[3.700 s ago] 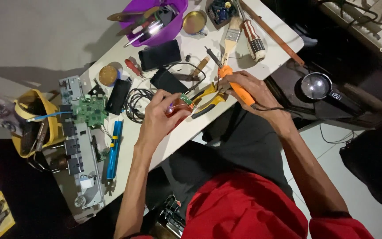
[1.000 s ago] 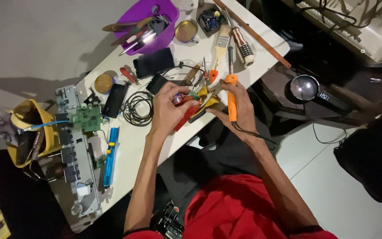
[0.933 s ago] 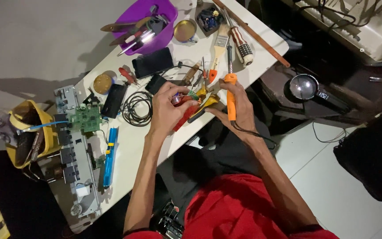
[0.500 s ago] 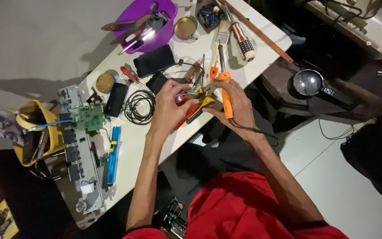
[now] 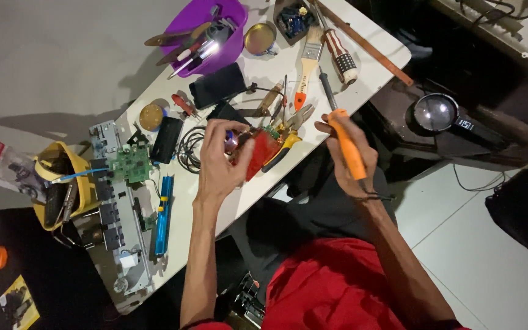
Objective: Desoldering electronic components from a circuit board using a soldering iron and a desoldering pump.
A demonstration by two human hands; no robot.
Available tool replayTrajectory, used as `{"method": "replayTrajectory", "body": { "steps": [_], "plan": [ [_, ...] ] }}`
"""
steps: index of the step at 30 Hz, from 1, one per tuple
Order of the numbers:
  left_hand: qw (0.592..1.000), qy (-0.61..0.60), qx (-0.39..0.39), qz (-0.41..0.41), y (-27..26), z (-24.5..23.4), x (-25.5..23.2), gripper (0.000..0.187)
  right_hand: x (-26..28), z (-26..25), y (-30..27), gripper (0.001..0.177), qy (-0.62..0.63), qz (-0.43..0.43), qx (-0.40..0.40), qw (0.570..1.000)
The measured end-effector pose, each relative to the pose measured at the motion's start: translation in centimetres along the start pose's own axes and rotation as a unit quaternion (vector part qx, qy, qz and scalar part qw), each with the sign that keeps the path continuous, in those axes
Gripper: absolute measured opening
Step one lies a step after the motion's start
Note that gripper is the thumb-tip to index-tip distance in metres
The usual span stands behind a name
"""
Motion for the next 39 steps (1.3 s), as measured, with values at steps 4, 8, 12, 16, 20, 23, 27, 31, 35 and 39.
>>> {"method": "replayTrajectory", "body": {
  "steps": [4,8,12,16,20,23,27,31,35,39],
  "plan": [
    [0.999,-0.027,-0.017,-0.005,0.1,-0.3,1.1,0.016,0.3,-1.2,0.0,0.057,0.070,0.012,-0.033,0.997],
    [0.999,-0.046,-0.005,0.010,1.2,0.3,1.4,0.022,-2.6,-2.5,0.0,0.059,0.073,0.003,-0.083,0.994],
    [0.997,-0.070,0.020,0.026,2.4,0.5,1.1,0.018,-4.8,-3.3,-0.4,0.057,0.158,0.062,-0.124,0.978],
    [0.994,-0.088,0.042,0.057,3.5,0.6,1.8,0.012,-9.5,-4.2,-1.6,0.055,0.187,0.132,-0.152,0.962],
    [0.990,-0.125,0.050,0.049,4.6,0.6,3.5,0.009,-8.0,-3.2,0.5,0.057,0.200,0.155,-0.131,0.958],
    [0.984,-0.148,0.087,0.045,4.7,1.7,4.6,0.005,-8.6,-2.4,1.8,0.049,0.206,0.209,-0.115,0.949],
    [0.983,-0.156,0.098,0.026,4.1,2.6,5.7,0.006,-9.3,-1.7,3.5,0.034,0.207,0.224,-0.092,0.948],
    [0.984,-0.149,0.092,0.011,3.7,2.4,6.1,0.007,-10.8,-1.7,4.7,0.028,0.195,0.224,-0.086,0.951],
    [0.982,-0.155,0.108,-0.002,3.9,2.7,5.1,0.005,-9.9,-0.4,6.7,0.025,0.220,0.213,-0.066,0.950],
    [0.979,-0.160,0.122,0.006,3.8,3.4,5.3,0.004,-11.7,0.5,7.7,0.021,0.215,0.207,-0.043,0.953]
  ]
}}
Point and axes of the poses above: each hand's wrist, its own y-axis towards the middle knuckle, its own z-axis out of the palm, x = y × z, the point moved 9 cm from there along y, towards the middle knuckle, and after that the axes turned 9 degrees about z, right-handed, at the moved point
